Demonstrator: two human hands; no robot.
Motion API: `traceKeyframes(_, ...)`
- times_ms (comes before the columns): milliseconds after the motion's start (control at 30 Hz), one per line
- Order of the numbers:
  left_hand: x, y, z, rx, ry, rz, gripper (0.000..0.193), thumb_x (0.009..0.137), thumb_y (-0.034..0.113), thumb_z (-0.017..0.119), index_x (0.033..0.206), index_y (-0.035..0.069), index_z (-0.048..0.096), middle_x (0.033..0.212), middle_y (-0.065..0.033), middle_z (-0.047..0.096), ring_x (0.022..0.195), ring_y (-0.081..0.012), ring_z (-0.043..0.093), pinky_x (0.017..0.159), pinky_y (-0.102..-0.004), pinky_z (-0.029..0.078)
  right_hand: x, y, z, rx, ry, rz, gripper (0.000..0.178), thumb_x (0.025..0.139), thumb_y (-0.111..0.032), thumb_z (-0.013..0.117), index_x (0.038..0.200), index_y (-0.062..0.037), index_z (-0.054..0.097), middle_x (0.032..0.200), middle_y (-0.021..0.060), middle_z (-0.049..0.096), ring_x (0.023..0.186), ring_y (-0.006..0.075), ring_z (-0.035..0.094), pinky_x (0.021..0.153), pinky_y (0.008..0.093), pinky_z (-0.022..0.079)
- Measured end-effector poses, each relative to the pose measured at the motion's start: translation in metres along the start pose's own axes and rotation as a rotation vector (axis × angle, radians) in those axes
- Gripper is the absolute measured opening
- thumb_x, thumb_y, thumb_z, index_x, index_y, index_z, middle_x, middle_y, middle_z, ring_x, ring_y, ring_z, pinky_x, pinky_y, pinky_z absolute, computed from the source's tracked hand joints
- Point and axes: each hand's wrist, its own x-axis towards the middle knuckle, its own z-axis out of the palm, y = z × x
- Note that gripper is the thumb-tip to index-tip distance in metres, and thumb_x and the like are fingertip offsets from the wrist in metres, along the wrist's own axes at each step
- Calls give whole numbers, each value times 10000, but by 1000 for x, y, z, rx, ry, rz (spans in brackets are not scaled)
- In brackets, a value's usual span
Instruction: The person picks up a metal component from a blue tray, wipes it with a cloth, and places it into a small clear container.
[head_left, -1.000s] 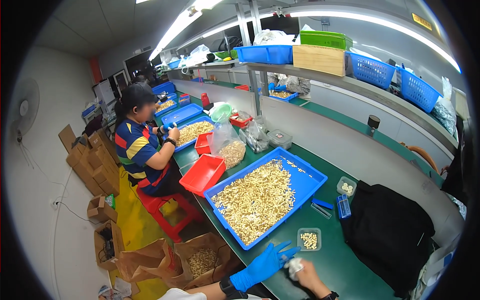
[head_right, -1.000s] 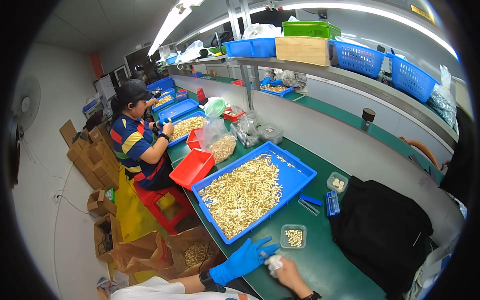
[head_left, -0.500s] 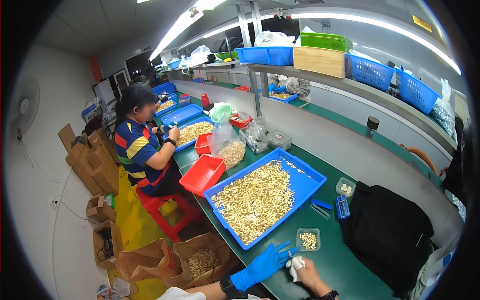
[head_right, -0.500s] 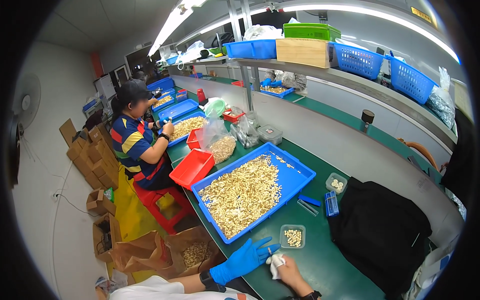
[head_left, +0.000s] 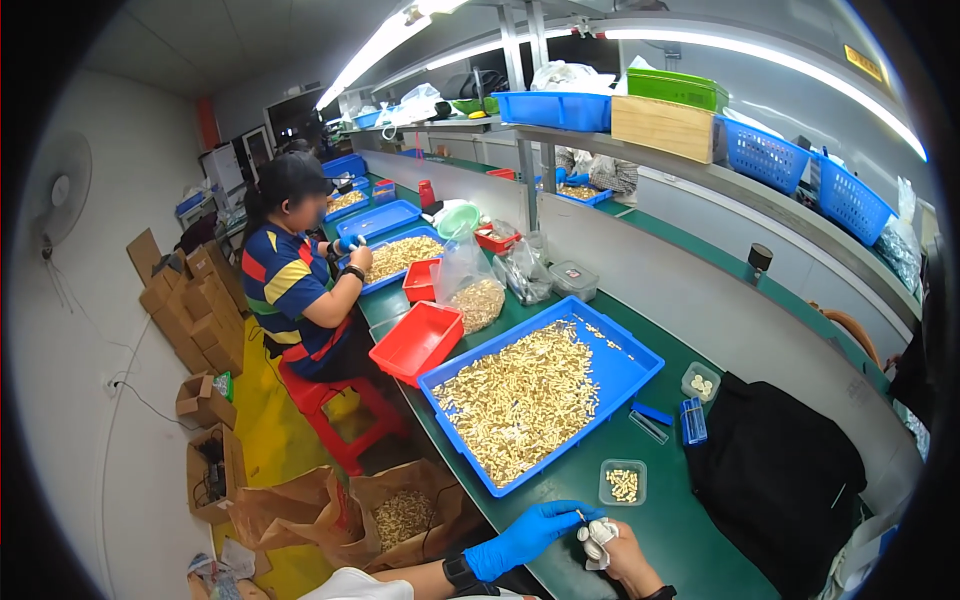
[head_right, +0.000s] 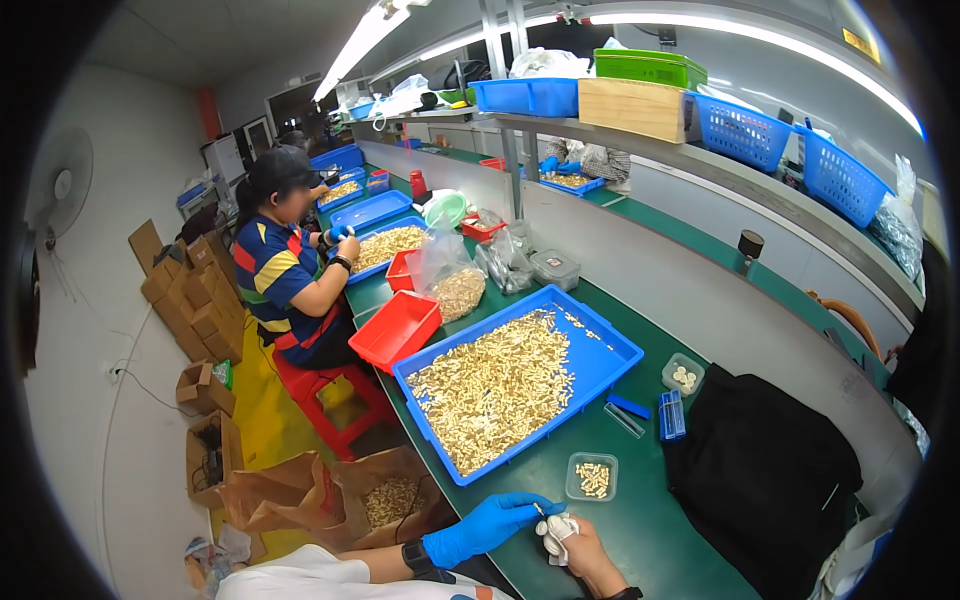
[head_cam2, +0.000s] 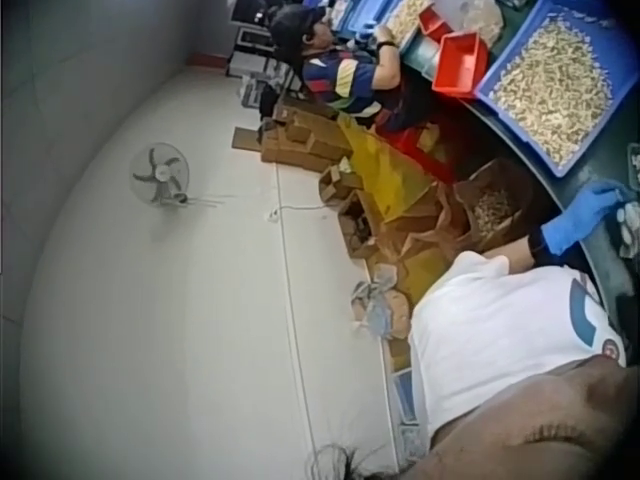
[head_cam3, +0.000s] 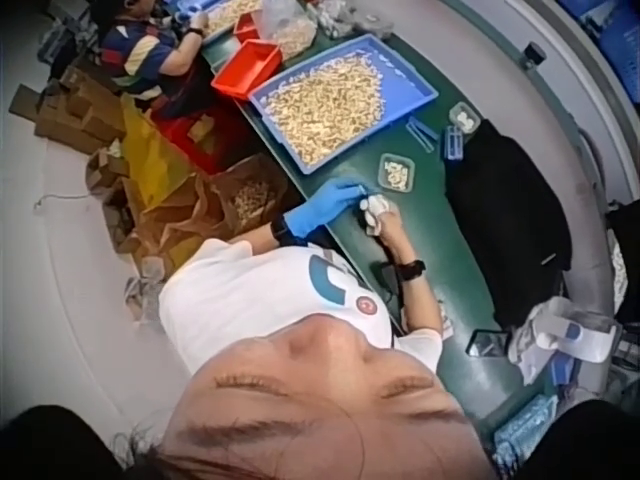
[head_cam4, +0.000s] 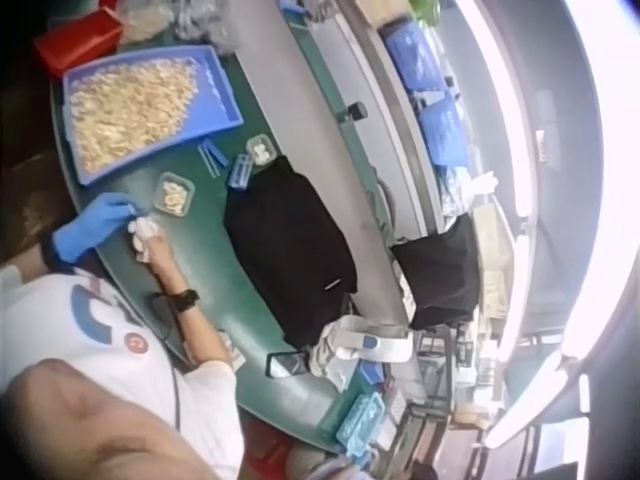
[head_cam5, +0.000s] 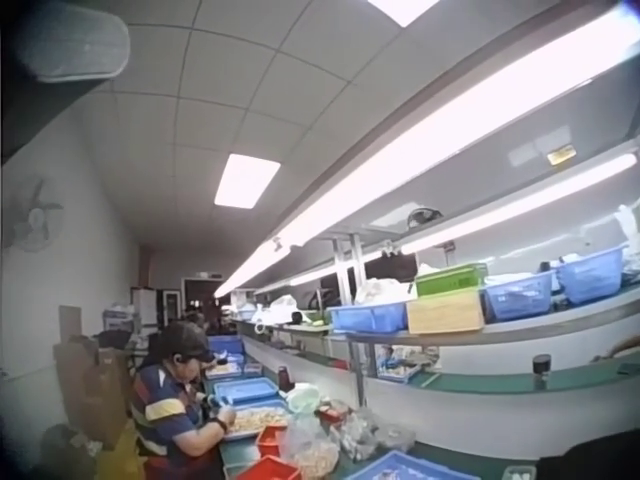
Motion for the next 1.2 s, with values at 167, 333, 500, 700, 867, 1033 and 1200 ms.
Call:
traceKeyframes(167, 5, -2, 6, -149, 206, -163, 423, 904, 140, 486, 1280, -24, 382, 1259, -128, 481, 1146, -196, 477, 987, -288, 362, -1, 12, 15, -649, 112, -353, 205, 881, -191, 533, 801, -7, 572, 566, 1, 508, 502, 84, 483, 457, 225, 376)
traceKeyframes(333, -3, 12, 20, -392, 156, -32, 388, 942, 172, 394, 1286, -6, 372, 1279, -113, 466, 1182, -188, 446, 989, -294, 357, -4, 5, 13, -724, 152, -460, 154, 851, -152, 566, 834, -6, 612, 633, 51, 606, 563, 128, 582, 523, 266, 457)
traceKeyframes(500, -3, 3, 9, -503, 137, 18, 428, 969, 238, 296, 1328, 6, 294, 1351, -140, 375, 1236, -221, 389, 1030, -318, 312, 0, 11, 9, -602, 251, -369, 144, 856, -145, 561, 834, -13, 613, 612, 49, 592, 544, 127, 577, 498, 263, 444)
traceKeyframes(700, -1, -6, 5, -610, 101, 6, 484, 949, 244, 335, 1352, -6, 239, 1390, -169, 297, 1280, -265, 315, 1072, -357, 252, 2, 5, 6, -366, 334, -301, 167, 890, -145, 516, 819, -14, 591, 569, 38, 554, 504, 99, 534, 453, 238, 403)
traceKeyframes(867, 0, 0, 10, -635, 121, -27, 474, 952, 234, 331, 1350, -7, 243, 1375, -175, 318, 1272, -270, 328, 1071, -357, 254, 4, 13, 5, -603, 243, -424, 183, 905, -147, 495, 821, -12, 585, 570, 18, 536, 502, 75, 500, 453, 219, 380)
traceKeyframes(1033, -3, 5, 5, -543, 109, -7, 465, 946, 176, 368, 1350, -14, 239, 1360, -165, 345, 1246, -248, 369, 1044, -343, 304, 6, 15, 2, -370, 301, -304, 185, 902, -160, 502, 821, -20, 594, 591, -2, 527, 494, 61, 464, 458, 213, 371)
traceKeyframes(1200, -5, 8, 7, -241, 245, 14, 429, 924, 123, 431, 1311, -30, 323, 1302, -149, 429, 1185, -222, 443, 1004, -323, 360, 1, 15, 10, -461, 145, -230, 177, 889, -159, 534, 830, -11, 611, 637, -16, 542, 532, 52, 467, 494, 205, 384)
